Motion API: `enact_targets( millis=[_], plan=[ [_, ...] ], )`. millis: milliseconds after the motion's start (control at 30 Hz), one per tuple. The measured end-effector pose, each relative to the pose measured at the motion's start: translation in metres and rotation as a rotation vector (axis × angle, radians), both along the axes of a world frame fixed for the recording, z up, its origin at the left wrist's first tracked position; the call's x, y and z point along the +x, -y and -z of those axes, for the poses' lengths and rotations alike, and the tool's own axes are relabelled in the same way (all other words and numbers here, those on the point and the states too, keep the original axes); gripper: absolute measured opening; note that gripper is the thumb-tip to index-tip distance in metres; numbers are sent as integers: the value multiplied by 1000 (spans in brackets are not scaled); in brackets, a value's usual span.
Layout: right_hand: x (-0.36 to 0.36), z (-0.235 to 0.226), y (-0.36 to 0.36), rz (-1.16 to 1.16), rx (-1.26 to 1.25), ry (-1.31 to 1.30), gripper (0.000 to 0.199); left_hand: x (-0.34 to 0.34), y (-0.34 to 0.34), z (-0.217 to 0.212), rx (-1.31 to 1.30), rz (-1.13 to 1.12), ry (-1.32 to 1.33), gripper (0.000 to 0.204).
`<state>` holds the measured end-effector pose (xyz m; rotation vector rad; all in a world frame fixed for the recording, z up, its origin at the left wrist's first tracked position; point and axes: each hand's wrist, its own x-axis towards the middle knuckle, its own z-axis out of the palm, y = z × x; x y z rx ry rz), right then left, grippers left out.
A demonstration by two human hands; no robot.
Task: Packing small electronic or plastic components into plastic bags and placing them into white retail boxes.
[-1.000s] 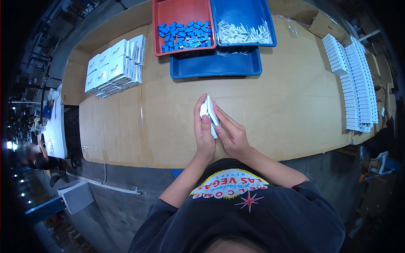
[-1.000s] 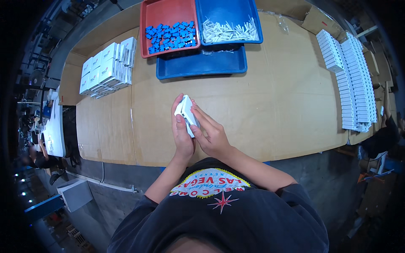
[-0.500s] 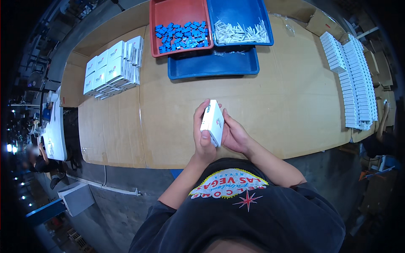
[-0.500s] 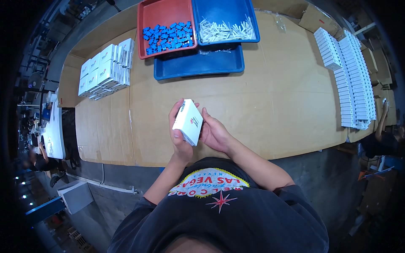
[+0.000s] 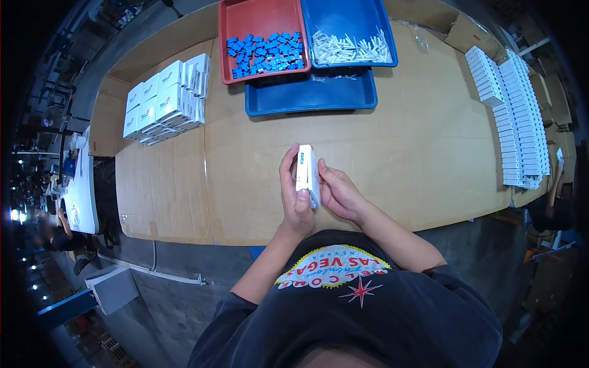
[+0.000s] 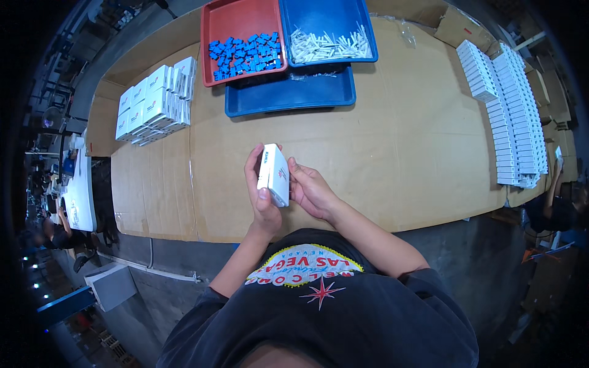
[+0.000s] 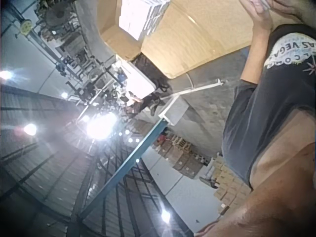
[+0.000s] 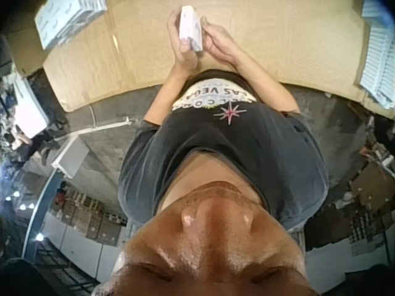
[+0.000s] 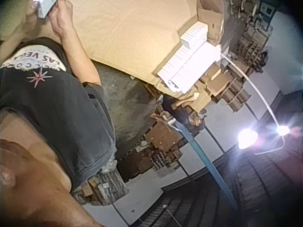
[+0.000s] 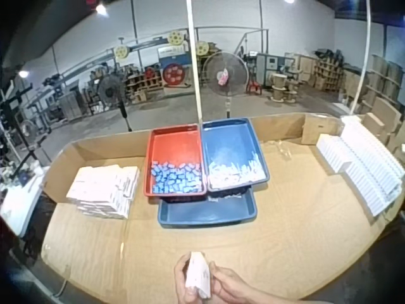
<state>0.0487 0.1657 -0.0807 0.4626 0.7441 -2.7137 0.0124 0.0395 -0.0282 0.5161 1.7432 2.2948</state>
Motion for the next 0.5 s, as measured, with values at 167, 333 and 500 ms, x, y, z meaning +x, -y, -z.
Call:
enact_targets(
  millis=[167,333,500],
  plan=[
    [3,-29,-1,77,216,40,52,-8,5,17,-163,13,-137,99],
    [7,-60,9,81,433,46,48,-11,4,23,-221,1,-253,104],
    [8,-59,20,159,435,-49,52,-8,2,14,-311,-78,-217,96]
  ],
)
